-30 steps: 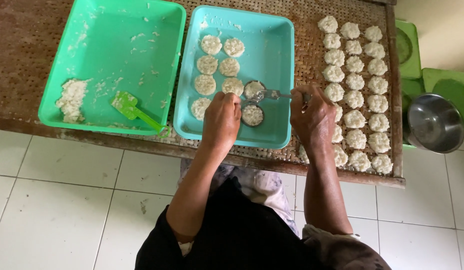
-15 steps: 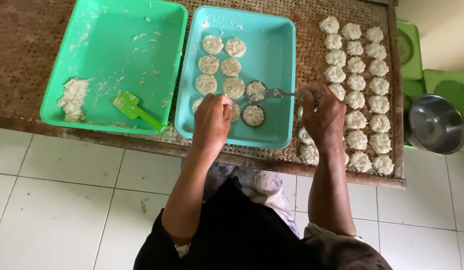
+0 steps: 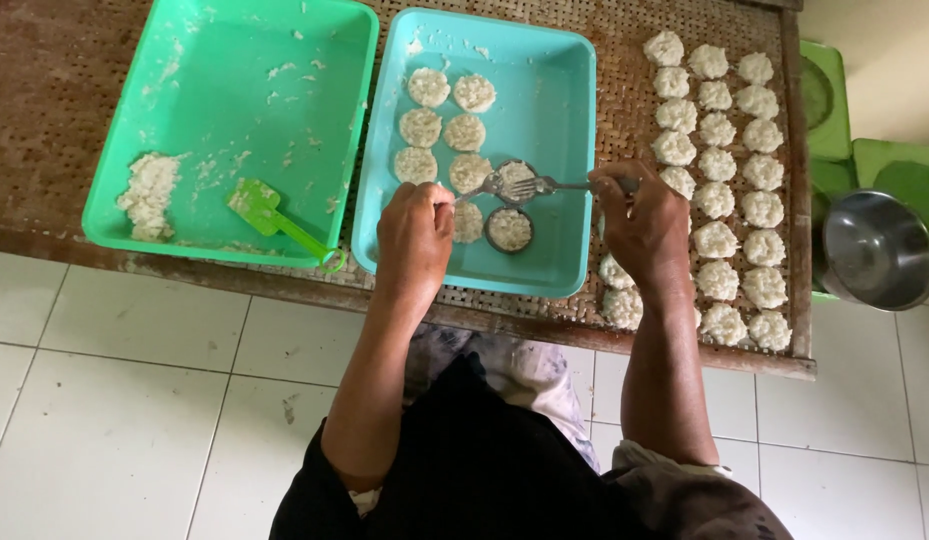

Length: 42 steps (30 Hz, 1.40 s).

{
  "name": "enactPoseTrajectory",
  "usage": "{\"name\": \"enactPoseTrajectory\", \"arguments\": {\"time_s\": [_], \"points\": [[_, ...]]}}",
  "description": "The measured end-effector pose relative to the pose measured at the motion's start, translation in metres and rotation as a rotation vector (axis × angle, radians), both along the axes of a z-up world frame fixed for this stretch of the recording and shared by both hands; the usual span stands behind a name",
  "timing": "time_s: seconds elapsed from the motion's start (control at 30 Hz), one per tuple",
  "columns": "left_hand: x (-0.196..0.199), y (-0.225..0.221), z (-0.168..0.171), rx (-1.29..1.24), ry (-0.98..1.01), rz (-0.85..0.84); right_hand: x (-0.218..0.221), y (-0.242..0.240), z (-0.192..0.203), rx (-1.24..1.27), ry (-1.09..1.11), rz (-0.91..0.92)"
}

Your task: Shape and place dough balls onto a tray using a fork and spoon

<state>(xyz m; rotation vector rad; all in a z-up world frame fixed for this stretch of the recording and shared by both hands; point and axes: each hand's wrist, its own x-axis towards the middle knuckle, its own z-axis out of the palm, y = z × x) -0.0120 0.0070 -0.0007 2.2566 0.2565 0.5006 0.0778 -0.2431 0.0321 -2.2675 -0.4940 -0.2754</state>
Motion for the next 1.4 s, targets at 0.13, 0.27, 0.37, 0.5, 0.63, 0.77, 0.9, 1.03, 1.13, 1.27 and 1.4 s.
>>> {"name": "enactPoseTrajectory", "arguments": {"time_s": [0.13, 0.27, 0.37, 0.5, 0.63, 0.77, 0.9, 1.03, 1.13, 1.27, 1.4], "points": [[-0.002, -0.001, 0.004, 0.015, 0.007, 0.001, 0.001, -0.003, 0.002, -0.012, 0.004, 0.025], [0.002, -0.007, 0.007, 0.007, -0.013, -0.016, 0.005, -0.01, 0.002, -0.052, -0.01, -0.026], [0.011, -0.013, -0.001, 0.034, -0.033, -0.034, 0.009, -0.006, -0.002, -0.045, -0.005, -0.051], [0.026, -0.017, -0.013, 0.083, -0.037, -0.03, 0.011, -0.003, -0.005, -0.032, -0.035, -0.051], [0.032, -0.016, -0.02, 0.105, -0.056, -0.03, 0.014, -0.002, -0.008, -0.025, -0.114, -0.065], [0.032, -0.015, -0.019, 0.108, -0.048, -0.031, 0.016, -0.001, -0.011, -0.003, -0.134, 0.015], [0.023, -0.012, -0.009, 0.065, -0.031, -0.031, 0.009, 0.001, -0.003, -0.021, -0.113, 0.051], [0.02, -0.013, -0.013, 0.087, -0.018, -0.028, 0.009, -0.002, -0.008, -0.003, -0.157, 0.052], [0.016, -0.014, -0.009, 0.082, -0.007, -0.025, 0.005, -0.002, -0.008, -0.032, -0.131, 0.034], [0.011, -0.014, -0.007, 0.044, -0.015, -0.025, -0.006, -0.001, 0.001, -0.048, -0.097, 0.004], [0.014, -0.014, -0.019, 0.044, -0.017, -0.021, -0.007, -0.001, -0.007, -0.034, -0.077, 0.002]]}}
